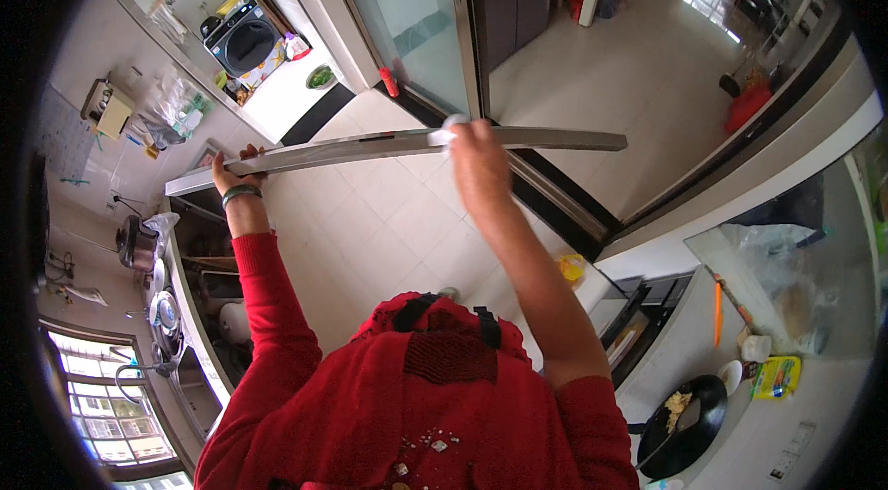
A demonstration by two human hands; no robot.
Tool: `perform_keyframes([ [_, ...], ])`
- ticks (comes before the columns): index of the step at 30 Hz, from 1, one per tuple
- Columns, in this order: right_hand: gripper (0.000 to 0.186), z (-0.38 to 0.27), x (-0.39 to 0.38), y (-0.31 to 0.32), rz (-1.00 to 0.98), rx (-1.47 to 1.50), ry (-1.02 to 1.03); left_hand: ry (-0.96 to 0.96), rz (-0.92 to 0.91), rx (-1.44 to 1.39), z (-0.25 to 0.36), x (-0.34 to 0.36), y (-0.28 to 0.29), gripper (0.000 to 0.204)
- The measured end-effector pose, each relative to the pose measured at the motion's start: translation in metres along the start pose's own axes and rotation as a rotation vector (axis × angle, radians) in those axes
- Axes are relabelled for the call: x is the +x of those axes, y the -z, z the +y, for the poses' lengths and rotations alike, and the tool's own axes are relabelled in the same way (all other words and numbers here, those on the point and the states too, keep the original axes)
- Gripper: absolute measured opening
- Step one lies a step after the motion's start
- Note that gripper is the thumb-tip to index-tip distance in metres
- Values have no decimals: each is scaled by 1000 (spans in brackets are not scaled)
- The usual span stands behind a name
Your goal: The person removes a metal sink trim piece, discards debris, washes and dries hands, then retrieves a roll of paper towels. They tear off a sheet, place it along the sink edge, and repeatedly press and adjust the metal trim over the paper towel. Finally, they lift the trim and wipe it with a tissue.
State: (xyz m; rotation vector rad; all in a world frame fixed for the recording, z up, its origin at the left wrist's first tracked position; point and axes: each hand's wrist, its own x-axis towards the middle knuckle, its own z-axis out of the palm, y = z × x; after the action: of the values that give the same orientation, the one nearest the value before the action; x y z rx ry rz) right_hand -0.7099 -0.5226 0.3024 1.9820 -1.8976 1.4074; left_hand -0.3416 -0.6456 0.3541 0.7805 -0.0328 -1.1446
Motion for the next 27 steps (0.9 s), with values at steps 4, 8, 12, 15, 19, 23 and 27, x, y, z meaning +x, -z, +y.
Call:
perform_keyframes([
  [4,16,-42,0,-46,-117,85,157,-26,17,25,-9,-7,2,40],
  [8,15,-42,-9,-44,-113,366,145,-34,72,60,-14,-5,11,41],
  [12,17,3,-10,5,55,243,-48,22,87,2,-8,1,27,42],
  [15,15,25,-9,32,40,14,-200,127,83,-74,-6,3,36,34],
  [19,15,0,-11,10,37,-26,1,100,113,-19,-17,7,33,39],
  [23,15,-39,-37,-20,-162,278,154,107,183,16,-22,14,31,41],
  [27,13,-9,-54,2,166,418,-142,197,196,10,-15,20,42,41],
])
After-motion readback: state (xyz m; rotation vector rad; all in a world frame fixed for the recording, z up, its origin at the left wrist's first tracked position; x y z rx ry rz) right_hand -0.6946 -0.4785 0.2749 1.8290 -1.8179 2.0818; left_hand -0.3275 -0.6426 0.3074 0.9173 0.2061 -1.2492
